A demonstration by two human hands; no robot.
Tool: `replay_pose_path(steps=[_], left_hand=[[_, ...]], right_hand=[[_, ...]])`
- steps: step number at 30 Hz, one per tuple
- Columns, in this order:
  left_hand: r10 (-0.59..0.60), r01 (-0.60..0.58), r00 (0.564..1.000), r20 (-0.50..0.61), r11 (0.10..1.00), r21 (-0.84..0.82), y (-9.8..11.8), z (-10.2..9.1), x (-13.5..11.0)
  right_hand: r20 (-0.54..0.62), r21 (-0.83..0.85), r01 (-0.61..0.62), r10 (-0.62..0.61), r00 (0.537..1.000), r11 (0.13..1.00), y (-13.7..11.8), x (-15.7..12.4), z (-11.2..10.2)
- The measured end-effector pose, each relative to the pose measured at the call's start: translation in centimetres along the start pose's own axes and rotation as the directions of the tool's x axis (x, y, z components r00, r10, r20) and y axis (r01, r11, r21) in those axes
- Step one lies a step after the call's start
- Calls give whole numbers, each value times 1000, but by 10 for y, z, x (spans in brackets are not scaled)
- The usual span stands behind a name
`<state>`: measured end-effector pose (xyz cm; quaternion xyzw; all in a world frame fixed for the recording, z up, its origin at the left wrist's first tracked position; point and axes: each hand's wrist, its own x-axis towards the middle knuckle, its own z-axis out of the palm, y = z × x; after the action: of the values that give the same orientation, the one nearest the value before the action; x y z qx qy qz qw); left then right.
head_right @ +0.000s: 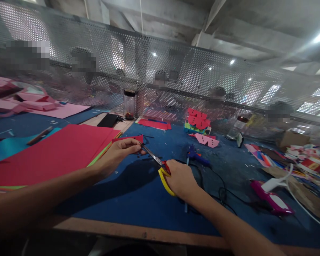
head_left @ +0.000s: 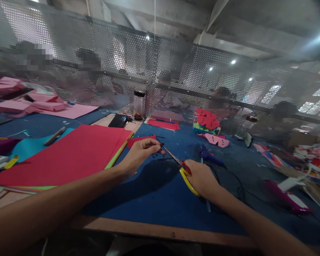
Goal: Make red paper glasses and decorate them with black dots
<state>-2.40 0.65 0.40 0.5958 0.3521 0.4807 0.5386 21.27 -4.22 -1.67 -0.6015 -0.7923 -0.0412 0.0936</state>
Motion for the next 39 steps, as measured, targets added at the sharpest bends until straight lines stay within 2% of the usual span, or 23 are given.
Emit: replay_pose_path(steps=[7, 14, 23, 39], left_hand=[[7, -7, 1000, 1, 1000, 8, -3, -2, 1], [42, -39, 999, -22, 991, 126, -1, -3, 1], [25, -23, 999, -31, 998, 62, 0, -2, 1], [23, -22, 999, -39, 999, 31, -1, -2, -1]], right_hand=[[2, -3, 0, 0, 1000, 1000, 1, -1, 1], [10, -18, -2, 2, 1000, 1000, 2, 0, 3], [-70, -51, -5, 2, 998, 999, 2, 1, 2], [-33, -82, -11, 8, 999, 997, 0, 1, 1]])
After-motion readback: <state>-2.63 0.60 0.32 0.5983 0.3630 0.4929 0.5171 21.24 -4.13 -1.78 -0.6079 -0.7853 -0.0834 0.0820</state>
